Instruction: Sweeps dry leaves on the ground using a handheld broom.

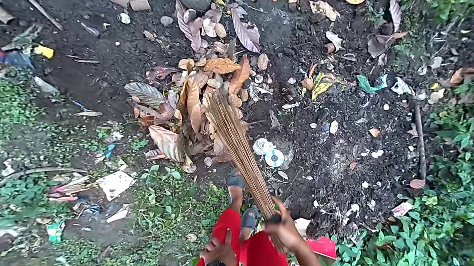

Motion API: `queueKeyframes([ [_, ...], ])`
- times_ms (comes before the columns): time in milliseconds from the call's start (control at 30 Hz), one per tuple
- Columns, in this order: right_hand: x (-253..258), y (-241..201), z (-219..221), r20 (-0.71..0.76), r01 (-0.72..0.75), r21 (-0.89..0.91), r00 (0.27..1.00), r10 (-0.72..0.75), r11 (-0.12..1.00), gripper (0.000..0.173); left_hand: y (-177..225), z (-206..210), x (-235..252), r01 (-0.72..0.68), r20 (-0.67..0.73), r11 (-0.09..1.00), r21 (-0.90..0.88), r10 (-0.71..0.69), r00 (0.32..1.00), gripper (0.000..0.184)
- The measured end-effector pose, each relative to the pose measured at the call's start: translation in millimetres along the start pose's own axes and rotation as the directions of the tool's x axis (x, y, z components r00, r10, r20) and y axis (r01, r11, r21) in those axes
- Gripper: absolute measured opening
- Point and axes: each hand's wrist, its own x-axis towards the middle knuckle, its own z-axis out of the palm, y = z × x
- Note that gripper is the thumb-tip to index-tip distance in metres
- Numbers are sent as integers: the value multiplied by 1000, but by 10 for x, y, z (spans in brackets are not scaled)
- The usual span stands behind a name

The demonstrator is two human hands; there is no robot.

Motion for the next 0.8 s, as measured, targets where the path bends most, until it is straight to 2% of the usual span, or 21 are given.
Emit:
queueKeyframes([
  [33, -339, 150, -19, -9, -27, 72, 1000, 28, 997, 98, -13, 45, 59, -18, 11, 1000, 16, 18, 1000, 84],
  [100, -902, 427, 75, -91, -70, 310, 990, 103, 948, 93, -35, 326, 315, -15, -61, 995, 99, 21, 998, 86],
  [167, -1152, 534, 241, -190, -74, 572, 957, 221, 817, 71, 12, 462, 432, 14, -94, 990, 140, -1, 996, 86],
  [200, -1097, 546, 282, -213, -64, 669, 938, 273, 741, 53, 42, 466, 435, 22, -92, 987, 157, -7, 996, 86],
  [267, -624, 559, 212, -190, -51, 805, 921, 339, 590, 19, 99, 385, 392, 30, -98, 984, 177, -12, 995, 86],
  [333, -105, 443, 17, -98, -92, 870, 931, 353, 484, 13, 141, 308, 391, 38, -88, 977, 210, -20, 996, 85],
  [367, -34, 360, -86, -59, -121, 859, 942, 329, 498, 9, 163, 320, 393, 40, -76, 973, 228, -23, 997, 85],
  [400, -83, 267, -189, -33, -133, 816, 961, 276, 562, 18, 190, 330, 419, 45, -82, 969, 245, -25, 996, 86],
  [500, -653, 168, -540, 2, -38, 582, 999, 46, 813, 76, 285, 372, 387, 62, -106, 961, 270, -34, 994, 85],
  [533, -849, 129, -688, -5, 28, 496, 1000, -29, 868, 90, 335, 363, 367, 67, -114, 960, 273, -37, 993, 84],
  [600, -1120, 49, -1020, -75, 183, 386, 983, -167, 904, 107, 420, 323, 377, 78, -128, 954, 290, -42, 991, 83],
  [667, -1204, 10, -1429, -221, 311, 344, 944, -246, 886, 112, 511, 278, 410, 82, -149, 951, 297, -39, 988, 84],
  [700, -1144, -13, -1654, -323, 353, 339, 914, -245, 872, 110, 594, 212, 397, 87, -166, 954, 288, -39, 985, 84],
  [733, -1015, -35, -1886, -419, 373, 345, 882, -214, 861, 102, 669, 144, 379, 94, -185, 959, 267, -44, 982, 84],
  [800, -573, -87, -2368, -566, 346, 410, 822, -62, 844, 83, 766, 78, 410, 110, -214, 969, 220, -62, 975, 84],
])
